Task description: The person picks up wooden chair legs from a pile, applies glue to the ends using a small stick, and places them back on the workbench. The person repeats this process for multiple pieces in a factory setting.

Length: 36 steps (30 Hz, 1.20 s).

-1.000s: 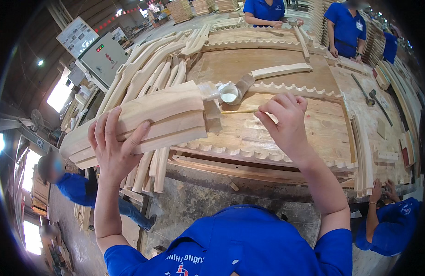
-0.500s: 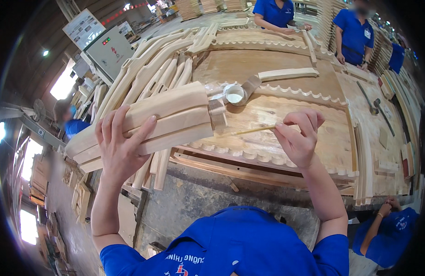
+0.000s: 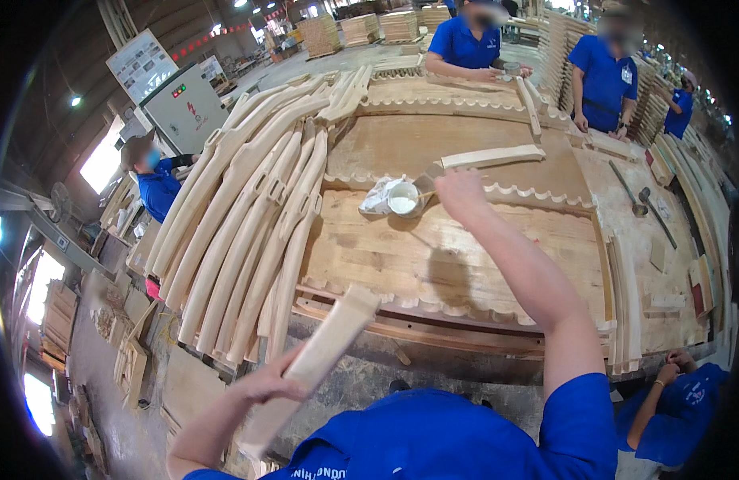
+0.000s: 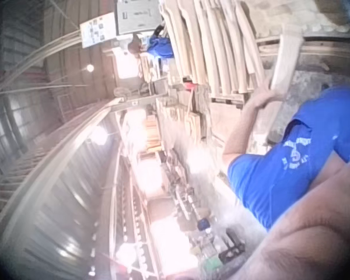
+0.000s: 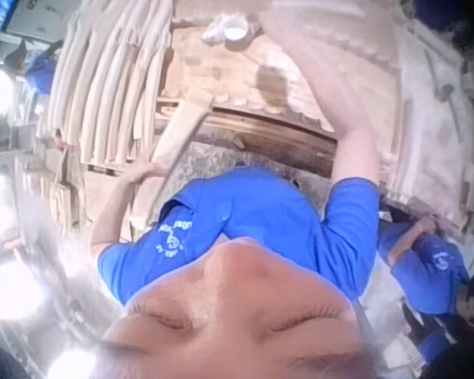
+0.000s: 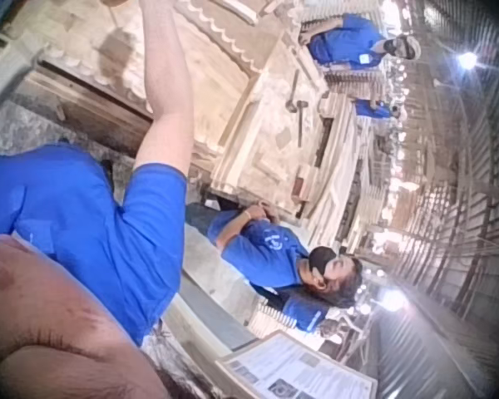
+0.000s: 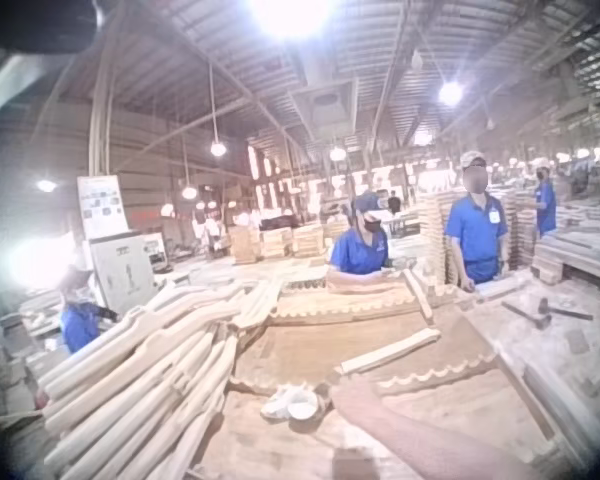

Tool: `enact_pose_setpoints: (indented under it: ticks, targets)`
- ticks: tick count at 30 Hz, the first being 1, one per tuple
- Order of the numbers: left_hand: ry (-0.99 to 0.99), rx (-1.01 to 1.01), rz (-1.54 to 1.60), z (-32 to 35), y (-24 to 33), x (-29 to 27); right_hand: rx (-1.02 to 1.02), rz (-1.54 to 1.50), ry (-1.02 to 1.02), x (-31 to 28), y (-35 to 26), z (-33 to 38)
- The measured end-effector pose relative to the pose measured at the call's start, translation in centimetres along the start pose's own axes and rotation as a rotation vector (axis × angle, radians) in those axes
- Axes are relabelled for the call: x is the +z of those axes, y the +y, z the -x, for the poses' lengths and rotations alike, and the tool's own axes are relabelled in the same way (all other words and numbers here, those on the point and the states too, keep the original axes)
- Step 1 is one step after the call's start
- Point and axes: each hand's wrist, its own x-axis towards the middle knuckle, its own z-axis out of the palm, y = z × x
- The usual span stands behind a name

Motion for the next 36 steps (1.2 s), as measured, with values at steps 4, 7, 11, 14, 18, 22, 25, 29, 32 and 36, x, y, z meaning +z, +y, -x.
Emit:
enact_pose_setpoints:
  ticks: [4,7,11,14,18,22,25,29,32,36]
  targets:
    - [-0.104,-0.17,0.266,-1.8,-7.8,-0.2,-0.058,0.094,-0.078,1.3,-2.1,-3.1]
    - [-0.119,-0.247,0.41,-1.7,-11.8,-0.3,0.031,-0.037,-0.157,2.4,-2.9,-3.8]
    - [-0.143,-0.294,0.556,-1.0,-14.3,-0.2,0.256,-0.474,-0.253,5.2,-1.2,-1.8]
    - [-0.163,-0.345,0.596,-0.9,-14.2,-0.4,0.324,-0.798,-0.241,9.4,1.1,0.5]
    - [-0.171,-0.373,0.622,-1.2,-15.2,-1.1,0.367,-1.093,-0.122,11.8,0.8,2.1]
    - [-0.148,-0.411,0.64,-0.8,-14.6,-1.0,0.344,-1.013,-0.083,10.6,-1.2,2.1]
    - [-0.164,-0.361,0.605,-1.1,-13.7,-0.9,0.369,-1.054,-0.065,10.3,-1.1,2.5]
    - [-0.202,-0.344,0.608,-1.7,-14.4,-1.2,0.335,-1.069,0.025,11.2,-0.5,2.8]
    - [-0.206,-0.39,0.62,-1.7,-14.6,-0.8,0.343,-0.994,0.004,10.8,-1.2,2.2]
    - [-0.18,-0.389,0.613,-1.6,-14.5,0.0,0.372,-1.023,-0.002,10.9,-1.9,1.9]
